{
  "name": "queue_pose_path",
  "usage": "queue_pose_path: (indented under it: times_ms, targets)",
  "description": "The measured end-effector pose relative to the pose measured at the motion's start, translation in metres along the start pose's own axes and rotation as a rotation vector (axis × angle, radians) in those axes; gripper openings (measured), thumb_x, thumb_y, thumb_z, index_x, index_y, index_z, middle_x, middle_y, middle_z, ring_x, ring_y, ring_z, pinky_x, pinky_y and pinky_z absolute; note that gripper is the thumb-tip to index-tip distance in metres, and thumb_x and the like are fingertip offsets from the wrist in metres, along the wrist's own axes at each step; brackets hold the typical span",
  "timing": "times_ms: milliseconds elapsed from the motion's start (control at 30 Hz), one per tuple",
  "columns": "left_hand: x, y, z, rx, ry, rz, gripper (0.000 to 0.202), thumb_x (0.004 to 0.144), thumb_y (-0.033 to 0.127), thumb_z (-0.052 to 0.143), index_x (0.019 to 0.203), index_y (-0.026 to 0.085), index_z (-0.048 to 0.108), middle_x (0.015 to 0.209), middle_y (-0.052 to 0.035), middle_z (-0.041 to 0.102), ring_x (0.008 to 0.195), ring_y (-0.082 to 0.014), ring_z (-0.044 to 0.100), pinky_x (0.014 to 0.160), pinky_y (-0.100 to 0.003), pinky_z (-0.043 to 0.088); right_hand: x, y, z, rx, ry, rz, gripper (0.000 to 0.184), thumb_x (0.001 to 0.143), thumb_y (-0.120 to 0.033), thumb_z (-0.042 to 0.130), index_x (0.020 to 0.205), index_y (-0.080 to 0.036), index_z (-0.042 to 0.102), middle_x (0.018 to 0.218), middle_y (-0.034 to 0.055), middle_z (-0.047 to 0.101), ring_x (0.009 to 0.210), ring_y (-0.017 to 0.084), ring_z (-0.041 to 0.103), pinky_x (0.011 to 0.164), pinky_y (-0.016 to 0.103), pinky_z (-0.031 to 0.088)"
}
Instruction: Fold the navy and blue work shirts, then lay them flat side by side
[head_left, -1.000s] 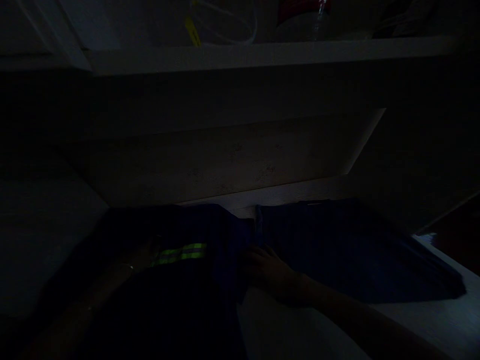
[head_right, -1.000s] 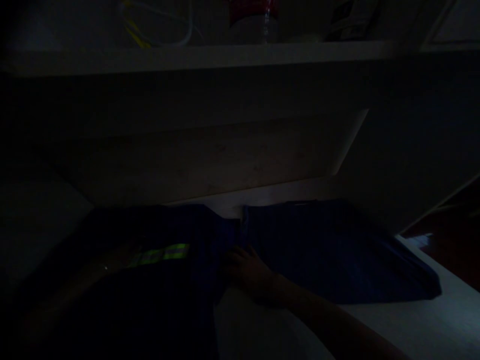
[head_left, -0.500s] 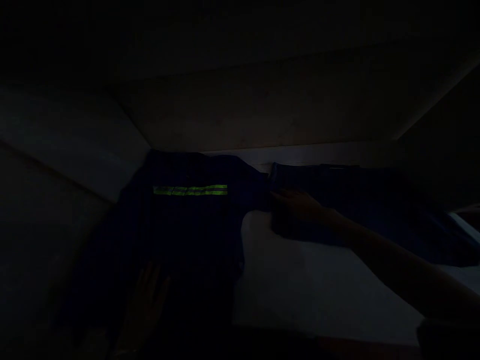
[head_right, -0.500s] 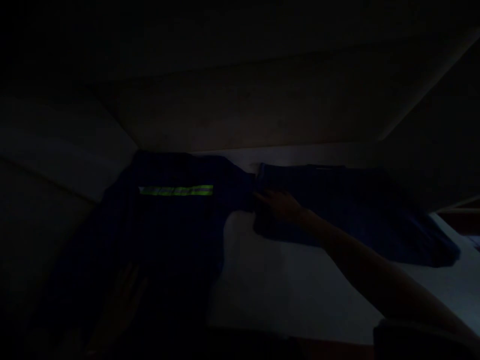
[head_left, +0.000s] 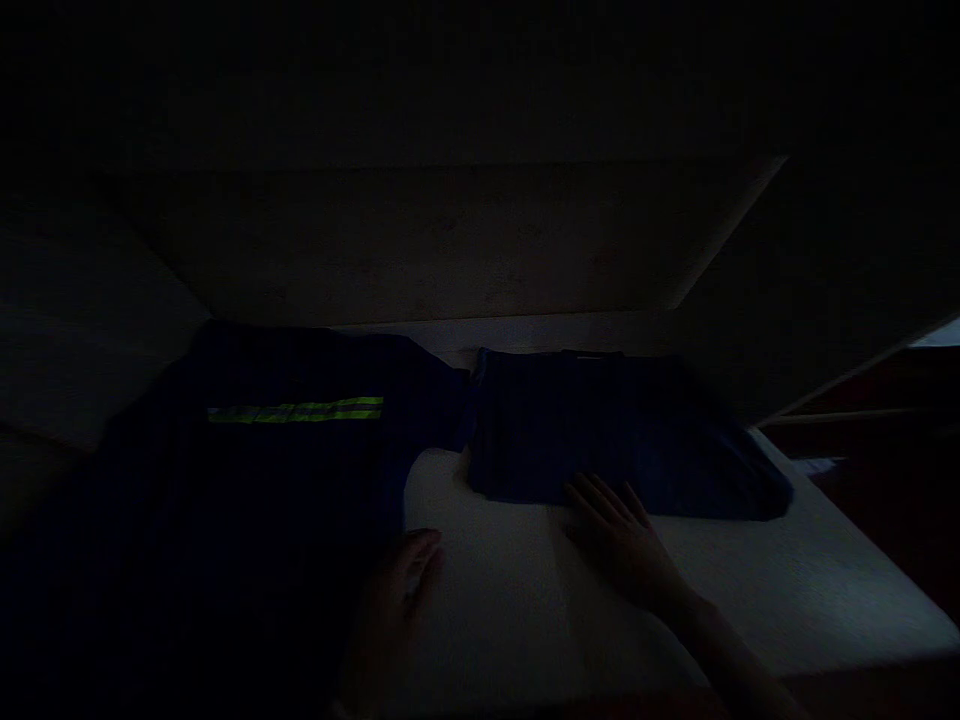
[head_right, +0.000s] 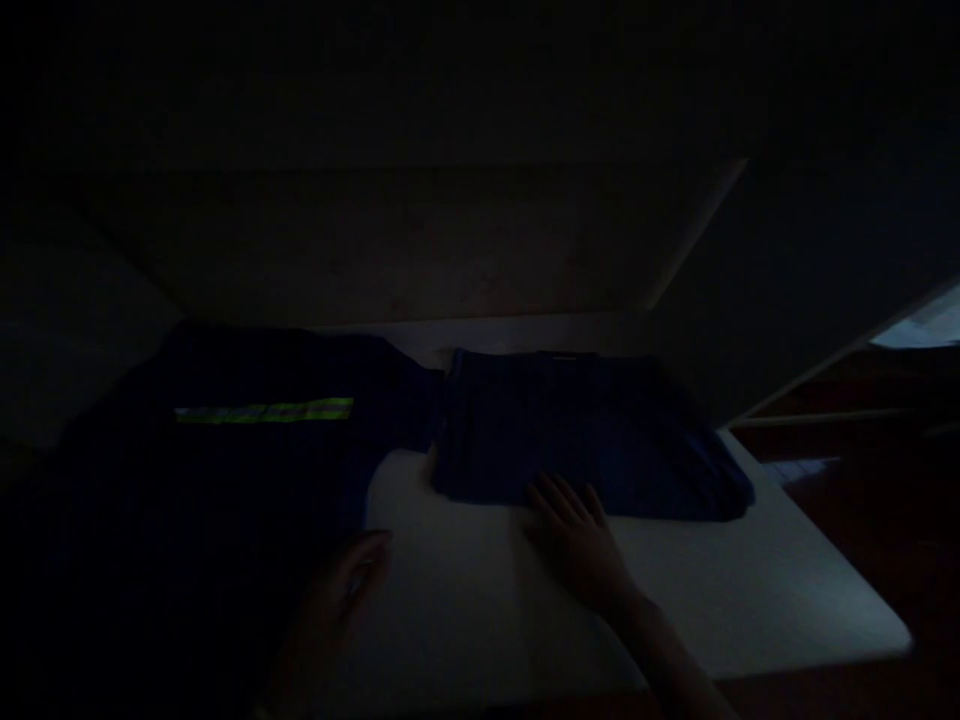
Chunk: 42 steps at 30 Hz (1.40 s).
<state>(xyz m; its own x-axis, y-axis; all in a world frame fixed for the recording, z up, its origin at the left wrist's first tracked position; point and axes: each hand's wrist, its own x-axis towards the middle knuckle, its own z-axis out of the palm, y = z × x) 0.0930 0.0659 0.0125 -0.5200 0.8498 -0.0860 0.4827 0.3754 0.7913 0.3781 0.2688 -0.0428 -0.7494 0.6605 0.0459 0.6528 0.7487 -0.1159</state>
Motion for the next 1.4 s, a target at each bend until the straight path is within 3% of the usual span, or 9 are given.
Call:
queue_pose_path:
  times_ms: [133, 267, 367, 533, 833, 1033, 1167, 1300, 1400]
  targets:
    - [0.057, 0.029, 0.064, -0.006, -0.115, 0.119, 0.040, 0.089, 0.043, 0.047, 0.116, 0.018, 0.063, 0.121, -0.0119, 0.067, 0.108, -0.0220, 0.066, 0.094, -0.036, 0.053, 0.011, 0.014, -0.022, 0.291, -0.075, 0.083, 0.047, 0.099, -0.048, 0.034, 0.141, -0.031, 0.049, 0.144, 0.0052, 0.052, 0.132, 0.027, 0.048, 0.111, 0.058, 0.033]
    - [0.115, 0.057, 0.087, 0.142, -0.240, 0.180, 0.031, 0.090, 0.035, 0.046, 0.108, 0.021, 0.068, 0.114, -0.0069, 0.070, 0.105, -0.0184, 0.066, 0.094, -0.030, 0.050, 0.040, 0.085, -0.056, 0.588, 0.094, 0.396, 0.048, 0.094, -0.051, 0.039, 0.123, -0.022, 0.065, 0.115, 0.0083, 0.071, 0.101, 0.026, 0.068, 0.087, 0.040, 0.055]
    - [0.153, 0.075, 0.099, 0.223, -0.188, 0.157, 0.033, 0.089, 0.030, 0.048, 0.115, 0.017, 0.065, 0.123, -0.0106, 0.065, 0.118, -0.0207, 0.058, 0.105, -0.032, 0.042, 0.060, 0.159, -0.068, 0.431, 0.248, 0.648, 0.042, 0.090, -0.043, 0.045, 0.119, -0.021, 0.067, 0.115, 0.0102, 0.071, 0.105, 0.028, 0.066, 0.087, 0.039, 0.053]
    - [0.198, 0.081, 0.117, 0.310, -0.099, 0.053, 0.053, 0.083, 0.028, 0.059, 0.128, 0.001, 0.054, 0.140, -0.0275, 0.049, 0.134, -0.0346, 0.043, 0.114, -0.046, 0.029, 0.079, 0.229, -0.064, 0.227, 0.126, 0.954, 0.045, 0.084, -0.040, 0.053, 0.114, -0.011, 0.069, 0.111, 0.0221, 0.069, 0.100, 0.035, 0.068, 0.077, 0.043, 0.054]
    - [0.215, 0.077, 0.114, 0.123, -0.165, 0.008, 0.019, 0.084, 0.016, 0.056, 0.097, 0.019, 0.070, 0.105, -0.0067, 0.074, 0.099, -0.0179, 0.068, 0.091, -0.029, 0.051, 0.078, 0.219, -0.049, 0.232, 0.201, 1.131, 0.055, 0.089, -0.055, 0.037, 0.122, -0.024, 0.068, 0.120, 0.0159, 0.066, 0.103, 0.034, 0.066, 0.075, 0.044, 0.053]
    - [0.202, 0.087, 0.108, 0.064, -0.071, -0.044, 0.032, 0.091, 0.030, 0.049, 0.118, 0.016, 0.060, 0.121, -0.0122, 0.066, 0.102, -0.0179, 0.066, 0.081, -0.028, 0.055, 0.058, 0.206, -0.062, 0.277, 0.428, 0.986, 0.055, 0.086, -0.059, 0.043, 0.112, -0.021, 0.073, 0.123, 0.0113, 0.066, 0.104, 0.032, 0.063, 0.085, 0.040, 0.049]
    - [0.203, 0.093, 0.108, 0.212, -0.145, -0.051, 0.025, 0.081, 0.031, 0.067, 0.099, 0.014, 0.067, 0.111, -0.0169, 0.069, 0.108, -0.0262, 0.064, 0.092, -0.037, 0.050, 0.052, 0.194, -0.071, 0.216, 0.400, 0.948, 0.047, 0.086, -0.054, 0.045, 0.104, -0.022, 0.075, 0.123, 0.0108, 0.065, 0.105, 0.032, 0.061, 0.088, 0.045, 0.047]
    - [0.204, 0.095, 0.108, 0.283, -0.288, -0.069, 0.017, 0.087, 0.031, 0.063, 0.082, 0.015, 0.068, 0.089, -0.0067, 0.072, 0.089, -0.0195, 0.068, 0.086, -0.039, 0.053, 0.058, 0.190, -0.075, 0.104, 0.298, 0.916, 0.046, 0.087, -0.052, 0.043, 0.108, -0.023, 0.071, 0.130, 0.0143, 0.059, 0.124, 0.038, 0.047, 0.098, 0.064, 0.034]
    - [0.204, 0.093, 0.105, 0.303, -0.253, -0.082, 0.023, 0.089, 0.036, 0.060, 0.095, 0.015, 0.067, 0.110, -0.0089, 0.069, 0.107, -0.0220, 0.063, 0.097, -0.044, 0.048, 0.067, 0.191, -0.076, 0.170, 0.135, 0.955, 0.052, 0.090, -0.052, 0.038, 0.120, -0.018, 0.064, 0.125, 0.0197, 0.061, 0.121, 0.040, 0.051, 0.099, 0.067, 0.030]
